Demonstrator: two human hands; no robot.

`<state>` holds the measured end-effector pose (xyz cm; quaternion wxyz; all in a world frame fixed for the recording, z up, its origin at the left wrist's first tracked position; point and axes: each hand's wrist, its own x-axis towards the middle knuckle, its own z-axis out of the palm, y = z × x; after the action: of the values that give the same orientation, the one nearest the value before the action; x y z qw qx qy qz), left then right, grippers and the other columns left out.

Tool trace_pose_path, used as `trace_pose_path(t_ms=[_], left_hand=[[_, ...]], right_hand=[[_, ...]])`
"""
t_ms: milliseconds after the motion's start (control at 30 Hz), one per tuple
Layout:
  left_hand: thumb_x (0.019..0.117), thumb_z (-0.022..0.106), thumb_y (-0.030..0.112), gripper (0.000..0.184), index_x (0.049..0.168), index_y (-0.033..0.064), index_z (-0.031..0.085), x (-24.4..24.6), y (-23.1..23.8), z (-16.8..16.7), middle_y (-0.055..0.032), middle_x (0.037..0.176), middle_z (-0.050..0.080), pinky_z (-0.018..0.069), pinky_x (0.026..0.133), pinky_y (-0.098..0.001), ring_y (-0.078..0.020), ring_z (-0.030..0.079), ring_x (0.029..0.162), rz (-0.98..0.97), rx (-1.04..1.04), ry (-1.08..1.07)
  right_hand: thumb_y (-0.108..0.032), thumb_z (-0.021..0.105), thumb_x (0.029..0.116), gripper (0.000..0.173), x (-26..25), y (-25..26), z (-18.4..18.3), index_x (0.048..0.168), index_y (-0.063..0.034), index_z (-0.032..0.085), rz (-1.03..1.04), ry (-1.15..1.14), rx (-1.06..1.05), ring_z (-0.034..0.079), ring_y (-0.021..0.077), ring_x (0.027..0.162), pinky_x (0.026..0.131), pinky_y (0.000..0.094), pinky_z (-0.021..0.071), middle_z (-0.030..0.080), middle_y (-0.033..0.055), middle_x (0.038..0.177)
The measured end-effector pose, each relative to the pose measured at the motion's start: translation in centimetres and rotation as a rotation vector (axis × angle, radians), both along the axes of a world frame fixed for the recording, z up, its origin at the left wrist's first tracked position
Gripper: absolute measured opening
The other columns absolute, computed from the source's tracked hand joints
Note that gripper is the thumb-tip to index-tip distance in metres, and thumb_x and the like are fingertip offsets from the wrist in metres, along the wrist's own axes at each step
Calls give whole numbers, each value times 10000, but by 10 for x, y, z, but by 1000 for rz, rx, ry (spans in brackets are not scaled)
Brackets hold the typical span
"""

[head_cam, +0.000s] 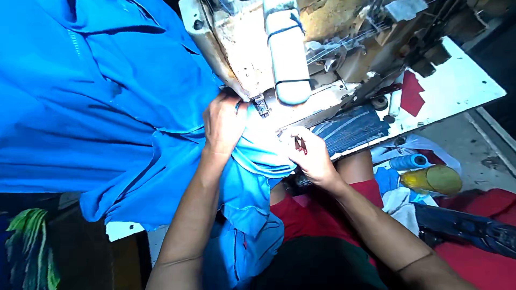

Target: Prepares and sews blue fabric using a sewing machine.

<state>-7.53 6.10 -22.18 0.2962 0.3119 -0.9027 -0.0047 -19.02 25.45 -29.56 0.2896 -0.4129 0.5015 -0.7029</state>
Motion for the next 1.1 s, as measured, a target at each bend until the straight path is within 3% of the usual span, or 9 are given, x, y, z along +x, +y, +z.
trace_pose_path(t_ms=[100,233,300,467,700,833,967,1033,1100], left_hand=[[939,653,302,306,975,5,718,-16,-16,-6,-220,1011,728,538,839,-590,-384,709,1019,25,8,29],[785,758,343,661,1245,-107,605,-32,-35,-4,-248,1179,674,482,999,-450,-297,640,1143,-44,236,205],[806,764,363,653,1264,-74,602,-34,-41,-9,-216,1189,678,482,1016,-429,-258,640,1156,-64,273,229],[847,765,290,355,1093,41,702,-35,-54,-18,-93,1042,737,553,922,-388,-159,700,1030,-228,229,352],[878,705,332,510,1231,-30,642,-31,-44,-10,-211,1211,682,473,1057,-467,-288,637,1202,-69,227,142],[858,708,301,405,1123,-5,686,-35,-45,-14,-203,1119,715,515,953,-530,-336,677,1114,-26,129,159],[883,730,262,405,1191,7,663,-17,-6,7,-187,1229,661,462,1076,-457,-302,607,1221,18,123,230],[932,732,272,268,1057,43,672,10,29,4,-114,1061,650,521,888,-391,-231,620,1004,-99,90,319],[927,734,345,250,896,98,708,42,68,-10,-72,1062,657,527,905,-419,-223,615,1034,-278,106,186]], right_hand=[[42,664,861,266,-1,-8,3,1111,-43,693,-90,-16,27,536,114,556,466,257,466,624,57,786],[23,663,881,126,-2,-20,7,997,-27,657,-167,24,42,508,118,504,429,262,446,565,50,699],[3,662,905,99,0,-19,8,996,-31,644,-131,-6,54,493,128,486,411,265,433,553,61,695],[-2,687,887,51,3,-12,12,924,-34,672,-126,-34,24,519,120,486,422,265,453,582,50,664],[-6,686,882,44,0,-15,14,899,-45,675,-174,56,29,500,112,487,423,263,433,555,30,644],[-17,686,892,40,1,-11,13,914,-43,664,-157,97,26,518,119,515,430,265,433,572,49,672],[4,685,923,100,-3,-11,16,1020,-20,678,-115,167,-24,594,111,647,552,254,513,648,62,807],[-15,679,929,70,-7,-8,21,998,-22,676,-97,225,-15,589,109,635,545,256,509,643,60,791],[-48,665,948,42,-11,-4,25,984,-29,674,-55,257,7,555,112,582,496,257,478,611,56,739]])
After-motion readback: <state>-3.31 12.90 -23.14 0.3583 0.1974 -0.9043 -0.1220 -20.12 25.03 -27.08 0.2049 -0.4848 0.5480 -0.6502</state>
